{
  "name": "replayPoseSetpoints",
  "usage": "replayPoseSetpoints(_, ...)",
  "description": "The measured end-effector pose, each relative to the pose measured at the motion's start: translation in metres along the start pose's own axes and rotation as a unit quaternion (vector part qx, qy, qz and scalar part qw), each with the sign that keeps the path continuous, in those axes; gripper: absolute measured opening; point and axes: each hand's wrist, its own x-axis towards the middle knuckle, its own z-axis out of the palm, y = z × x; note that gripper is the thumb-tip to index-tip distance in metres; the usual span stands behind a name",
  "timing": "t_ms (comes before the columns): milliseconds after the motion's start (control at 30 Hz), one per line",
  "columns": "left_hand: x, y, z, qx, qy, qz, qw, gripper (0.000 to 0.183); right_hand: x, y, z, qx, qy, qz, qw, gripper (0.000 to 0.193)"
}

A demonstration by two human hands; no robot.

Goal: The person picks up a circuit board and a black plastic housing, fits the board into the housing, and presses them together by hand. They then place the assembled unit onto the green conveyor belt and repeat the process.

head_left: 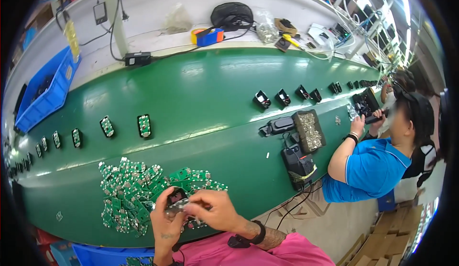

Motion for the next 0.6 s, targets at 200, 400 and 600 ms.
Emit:
replayPoseSetpoints(200, 0.004, -0.004, -0.002, 0.076, 0.012, 0.079, 0.994, 0.05, 0.0, 0.01, 0.004, -0.035, -0.054, -0.025, 0.998, 0.015)
replayPoseSetpoints(400, 0.007, -0.011, 0.0, 0.122, 0.023, 0.116, 0.985, 0.055, 0.004, -0.002, -0.013, -0.071, -0.124, -0.055, 0.988, 0.014)
replayPoseSetpoints(600, 0.016, -0.001, 0.009, 0.263, 0.038, 0.221, 0.938, 0.047, -0.001, -0.014, -0.008, -0.178, -0.089, -0.088, 0.976, 0.013)
